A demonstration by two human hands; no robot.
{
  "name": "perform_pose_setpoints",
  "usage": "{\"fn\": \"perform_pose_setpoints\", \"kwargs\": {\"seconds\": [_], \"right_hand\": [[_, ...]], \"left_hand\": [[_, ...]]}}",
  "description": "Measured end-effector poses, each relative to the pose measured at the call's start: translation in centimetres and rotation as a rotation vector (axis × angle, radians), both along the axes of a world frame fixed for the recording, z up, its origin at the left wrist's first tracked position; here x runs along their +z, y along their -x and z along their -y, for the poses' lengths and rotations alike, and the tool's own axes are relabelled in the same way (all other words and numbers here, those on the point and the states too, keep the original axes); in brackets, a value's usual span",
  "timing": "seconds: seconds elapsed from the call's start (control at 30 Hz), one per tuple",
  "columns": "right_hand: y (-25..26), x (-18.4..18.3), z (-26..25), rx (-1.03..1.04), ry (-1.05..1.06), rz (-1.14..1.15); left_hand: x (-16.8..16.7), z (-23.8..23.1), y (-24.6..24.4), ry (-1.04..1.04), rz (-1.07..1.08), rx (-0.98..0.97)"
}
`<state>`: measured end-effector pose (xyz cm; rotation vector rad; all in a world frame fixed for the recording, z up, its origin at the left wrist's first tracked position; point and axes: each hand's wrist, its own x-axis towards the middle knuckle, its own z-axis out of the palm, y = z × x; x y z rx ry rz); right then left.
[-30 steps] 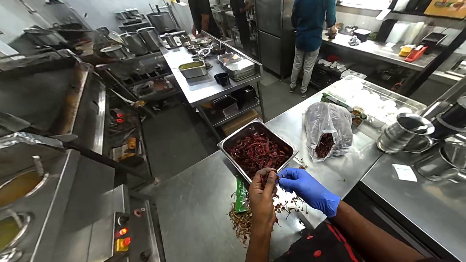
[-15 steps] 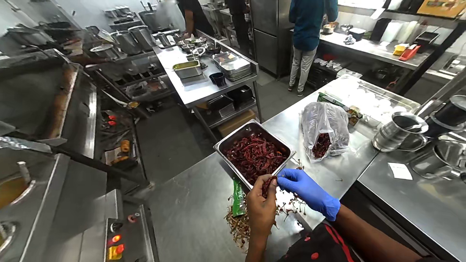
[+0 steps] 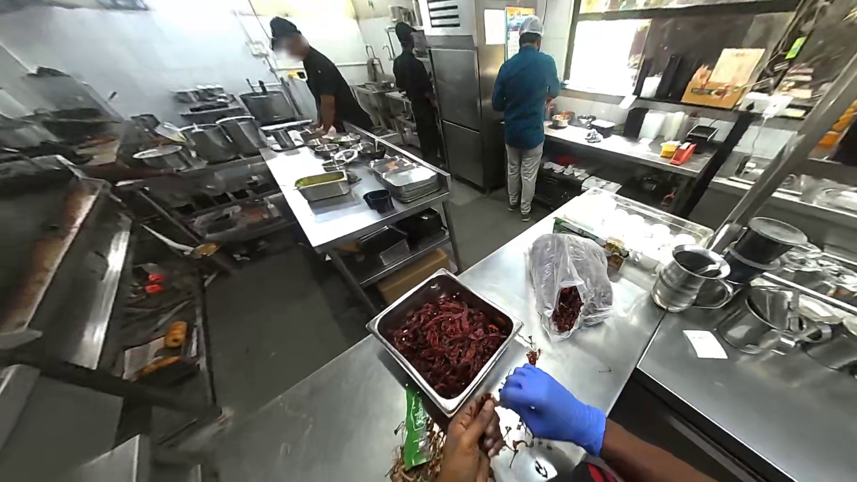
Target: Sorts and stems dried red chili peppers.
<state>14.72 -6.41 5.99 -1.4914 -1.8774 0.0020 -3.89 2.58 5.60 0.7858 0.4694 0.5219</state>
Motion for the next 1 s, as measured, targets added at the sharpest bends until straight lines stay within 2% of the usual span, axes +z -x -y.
{"fn": "perform_pose_setpoints", "kwargs": {"seconds": [0.1,0.17,0.23,0.3,0.37,0.47,0.5,0.57,0.67,0.77,0.87,1.0], "right_hand": [[-1.3,-3.0,0.8,-0.069,0.342,-0.452],[-1.9,-6.4,1.7,-0.216,0.691,-0.733],[-1.7,-10.0,2.7,-0.283,0.925,-0.84],[-0.7,-11.6,3.5,-0.25,1.016,-0.831],[0.5,-10.9,3.7,-0.174,1.015,-0.844],[1.6,-8.3,3.0,-0.081,0.907,-1.096],[1.3,-7.3,2.7,-0.097,0.892,-1.08],[0.0,-5.6,2.3,-0.268,0.853,-0.813],[-3.0,-6.2,2.5,-0.492,0.697,-0.558],[-5.7,-8.1,2.2,-0.648,0.547,-0.359],[-7.6,-9.3,0.5,-0.652,0.401,-0.155],[-9.3,-9.4,-2.5,-0.533,0.382,0.095]], "left_hand": [[-0.2,-1.1,-0.2,-0.579,-0.332,0.173],[-0.5,-3.2,-0.2,-0.893,-0.602,0.159],[-0.4,-5.4,-0.6,-1.073,-0.811,0.079],[0.0,-7.4,-1.3,-1.155,-0.9,0.052],[-0.2,-8.9,-2.0,-1.219,-0.86,0.107],[-1.1,-9.8,-2.7,-1.402,-0.862,0.103],[-1.6,-9.6,-2.8,-1.471,-0.92,0.109],[-2.6,-8.9,-2.9,-1.555,-1.012,0.176],[-4.2,-6.8,-2.3,-1.542,-0.898,0.345],[-5.0,-4.4,-1.8,-1.477,-0.806,0.378],[-5.9,-2.4,-1.8,-1.44,-0.771,0.347],[-7.2,-1.2,-1.6,-1.463,-0.741,0.288]]}}
